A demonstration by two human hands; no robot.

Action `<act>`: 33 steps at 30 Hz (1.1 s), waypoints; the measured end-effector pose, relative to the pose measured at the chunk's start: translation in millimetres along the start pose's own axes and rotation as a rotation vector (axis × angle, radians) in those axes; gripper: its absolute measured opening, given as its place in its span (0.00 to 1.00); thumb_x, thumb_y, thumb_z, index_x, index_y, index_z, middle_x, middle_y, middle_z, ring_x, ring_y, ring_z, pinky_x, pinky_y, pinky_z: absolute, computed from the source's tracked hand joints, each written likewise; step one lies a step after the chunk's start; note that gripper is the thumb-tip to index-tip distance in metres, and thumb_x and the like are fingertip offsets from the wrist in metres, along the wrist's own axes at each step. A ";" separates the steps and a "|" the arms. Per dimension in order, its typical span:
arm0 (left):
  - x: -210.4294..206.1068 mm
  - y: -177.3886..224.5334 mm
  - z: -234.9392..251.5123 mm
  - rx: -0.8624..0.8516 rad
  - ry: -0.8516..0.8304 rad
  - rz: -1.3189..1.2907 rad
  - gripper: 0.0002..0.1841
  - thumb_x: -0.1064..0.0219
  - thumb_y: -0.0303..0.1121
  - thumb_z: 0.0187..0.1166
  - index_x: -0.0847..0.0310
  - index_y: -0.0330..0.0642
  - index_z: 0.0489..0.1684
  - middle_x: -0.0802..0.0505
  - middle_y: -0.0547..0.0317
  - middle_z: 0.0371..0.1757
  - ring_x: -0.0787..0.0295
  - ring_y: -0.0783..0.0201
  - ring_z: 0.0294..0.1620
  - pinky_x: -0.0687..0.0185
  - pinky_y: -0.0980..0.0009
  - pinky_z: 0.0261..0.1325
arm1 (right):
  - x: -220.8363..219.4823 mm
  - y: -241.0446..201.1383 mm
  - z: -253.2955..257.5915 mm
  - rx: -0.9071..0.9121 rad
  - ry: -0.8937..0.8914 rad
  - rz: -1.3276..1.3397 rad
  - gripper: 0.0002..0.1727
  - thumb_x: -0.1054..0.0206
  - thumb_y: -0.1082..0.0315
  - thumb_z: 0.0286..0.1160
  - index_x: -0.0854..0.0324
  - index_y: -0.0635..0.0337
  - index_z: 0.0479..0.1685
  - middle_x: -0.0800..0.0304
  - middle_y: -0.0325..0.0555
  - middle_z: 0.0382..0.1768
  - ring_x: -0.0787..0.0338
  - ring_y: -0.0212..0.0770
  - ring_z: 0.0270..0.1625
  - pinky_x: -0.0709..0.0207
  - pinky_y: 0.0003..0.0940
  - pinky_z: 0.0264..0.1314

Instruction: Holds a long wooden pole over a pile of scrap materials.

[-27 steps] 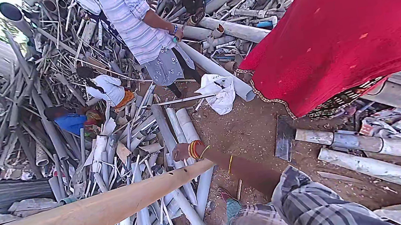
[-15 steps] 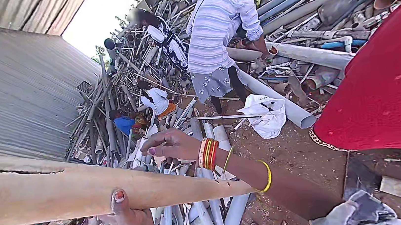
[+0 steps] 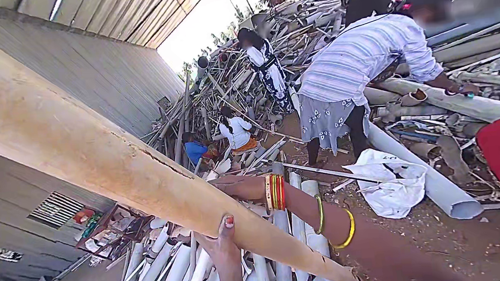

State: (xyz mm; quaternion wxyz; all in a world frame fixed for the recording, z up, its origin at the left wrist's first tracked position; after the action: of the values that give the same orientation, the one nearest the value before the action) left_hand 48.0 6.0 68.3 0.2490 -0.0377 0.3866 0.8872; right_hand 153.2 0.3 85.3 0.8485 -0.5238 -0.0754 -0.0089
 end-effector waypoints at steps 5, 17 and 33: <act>0.3 6.5 -4.3 -0.040 -0.042 -0.056 0.36 0.13 0.48 0.50 0.33 0.42 0.49 0.11 0.85 0.33 0.11 0.87 0.36 0.11 0.82 0.42 | -6.8 10.2 -6.3 -0.003 -0.030 0.069 0.22 0.60 0.74 0.88 0.32 0.67 0.75 0.19 0.35 0.50 0.21 0.15 0.46 0.27 0.13 0.50; 34.0 -20.7 17.1 0.001 -0.099 0.053 0.31 0.31 0.52 0.68 0.39 0.43 0.60 0.09 0.68 0.43 0.07 0.66 0.46 0.08 0.65 0.51 | 99.7 138.9 -183.7 -0.348 0.844 0.115 0.22 0.52 0.69 0.95 0.34 0.67 0.82 0.14 0.51 0.33 0.20 0.32 0.18 0.24 0.26 0.20; 65.7 -80.2 57.4 0.168 -0.131 -0.103 0.25 0.66 0.48 0.93 0.33 0.34 0.63 0.10 0.41 0.52 0.09 0.44 0.56 0.12 0.48 0.60 | 5.3 218.7 -387.1 -0.767 0.510 -0.312 0.21 0.36 0.76 0.80 0.17 0.66 0.72 0.11 0.66 0.63 0.11 0.60 0.63 0.25 0.53 0.71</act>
State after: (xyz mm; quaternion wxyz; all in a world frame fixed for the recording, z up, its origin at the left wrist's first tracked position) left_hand 35.7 119.8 37.8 0.3212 0.0216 0.4399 0.8384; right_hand 224.9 -245.3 -278.4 0.5742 -0.7623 0.0658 -0.2913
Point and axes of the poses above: each hand's wrist, its own z-axis towards the middle knuckle, its own x-axis out of the back of the hand, y = z × x, the point moved 10 cm from there along z, towards the middle knuckle
